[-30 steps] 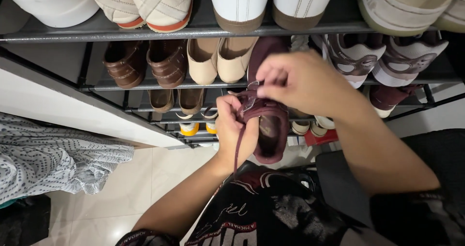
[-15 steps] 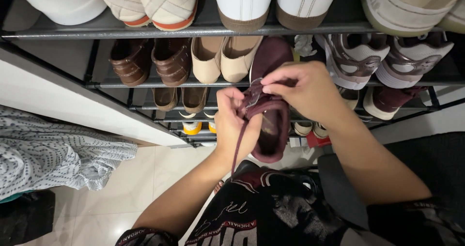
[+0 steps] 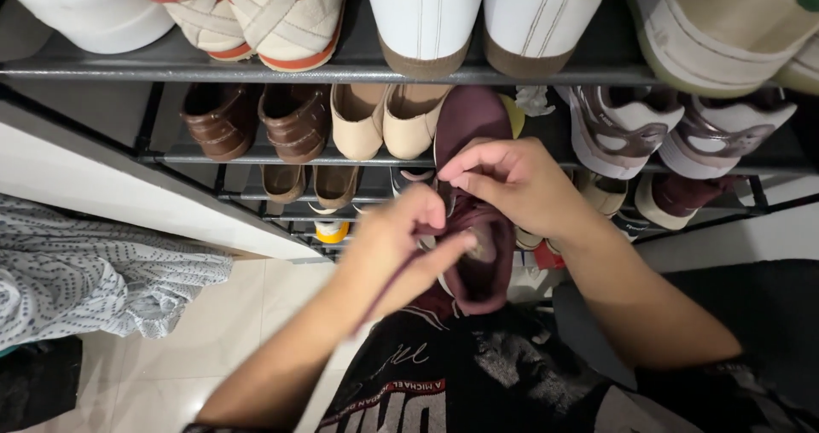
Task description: Cleaning a pair of maroon sneakers using a sponge and cloth at a shoe rack.
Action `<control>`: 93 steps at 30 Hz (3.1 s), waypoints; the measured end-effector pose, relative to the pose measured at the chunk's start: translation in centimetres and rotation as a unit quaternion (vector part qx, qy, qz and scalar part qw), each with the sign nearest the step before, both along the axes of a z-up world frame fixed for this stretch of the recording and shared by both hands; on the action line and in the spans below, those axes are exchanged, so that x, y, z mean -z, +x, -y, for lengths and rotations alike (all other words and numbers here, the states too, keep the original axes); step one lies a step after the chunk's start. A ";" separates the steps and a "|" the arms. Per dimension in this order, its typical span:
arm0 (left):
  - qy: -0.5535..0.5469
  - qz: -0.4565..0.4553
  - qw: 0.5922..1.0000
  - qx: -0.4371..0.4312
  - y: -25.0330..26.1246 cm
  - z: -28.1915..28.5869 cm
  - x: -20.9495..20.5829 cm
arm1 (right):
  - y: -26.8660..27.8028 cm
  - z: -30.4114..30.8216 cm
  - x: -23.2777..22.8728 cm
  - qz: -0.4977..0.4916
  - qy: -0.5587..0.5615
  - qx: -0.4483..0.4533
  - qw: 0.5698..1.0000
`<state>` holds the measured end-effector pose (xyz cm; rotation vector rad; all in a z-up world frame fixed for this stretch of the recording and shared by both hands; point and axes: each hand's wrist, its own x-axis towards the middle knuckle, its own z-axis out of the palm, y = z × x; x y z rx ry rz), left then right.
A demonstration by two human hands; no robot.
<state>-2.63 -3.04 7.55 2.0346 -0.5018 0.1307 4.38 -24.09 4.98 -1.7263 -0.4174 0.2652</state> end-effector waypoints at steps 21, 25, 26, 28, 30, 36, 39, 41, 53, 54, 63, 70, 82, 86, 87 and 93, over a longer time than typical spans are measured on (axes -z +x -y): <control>0.057 0.038 0.951 -0.303 8.7 -6.1 0.9 | 3.4 1.3 -1.2 -0.134 0.215 0.021 0.967; -0.164 -0.199 0.936 -0.240 8.8 -8.7 0.4 | 5.1 1.4 -1.7 -0.183 0.219 0.042 0.957; -0.348 -0.290 0.881 -0.138 8.9 -9.6 0.5 | 5.5 1.2 -1.8 -0.194 0.205 0.076 0.956; -0.469 -0.296 0.823 -0.125 7.3 -6.9 -3.4 | 5.6 1.2 -1.6 -0.180 0.209 0.095 0.957; -0.581 -0.297 0.751 -0.105 6.6 -4.4 -3.7 | 5.7 1.3 -1.2 -0.163 0.214 0.118 0.956; -0.235 0.049 0.969 -0.053 6.8 3.6 1.0 | 5.4 1.1 0.5 -0.071 0.185 0.125 0.972; -0.137 0.137 0.980 -0.040 8.6 5.0 -0.3 | 5.3 1.1 0.5 -0.026 0.205 0.130 0.970; -0.089 0.094 0.991 -0.025 9.3 5.3 -1.6 | 5.0 1.5 0.5 0.061 0.177 0.107 0.976; -0.133 -0.081 0.986 0.050 11.0 5.5 0.2 | 2.8 0.3 -0.5 0.120 0.198 0.274 0.933; -0.133 -0.081 0.987 0.051 11.2 5.2 0.3 | 2.7 0.6 -0.7 0.120 0.199 0.275 0.933; -0.269 -0.169 0.934 0.161 12.4 4.2 1.3 | 1.5 2.4 -2.2 0.081 -0.042 0.092 0.992; -0.266 -0.181 0.935 0.146 12.9 3.6 1.7 | 1.0 2.4 -2.6 0.083 -0.045 0.147 0.985; 0.062 -0.062 0.990 0.111 11.9 5.3 -1.8 | 1.3 5.1 -2.2 0.082 -0.068 0.228 0.968; 0.055 -0.029 0.992 0.108 11.8 5.6 -1.3 | 2.6 7.7 0.2 -0.053 0.125 0.119 0.983; 0.055 -0.029 0.992 0.111 11.9 5.6 -1.0 | 2.7 7.7 0.2 -0.052 0.126 0.123 0.983; 0.019 0.013 0.994 0.104 10.9 5.8 -1.3 | 2.2 7.9 -1.0 -0.087 0.227 0.166 0.956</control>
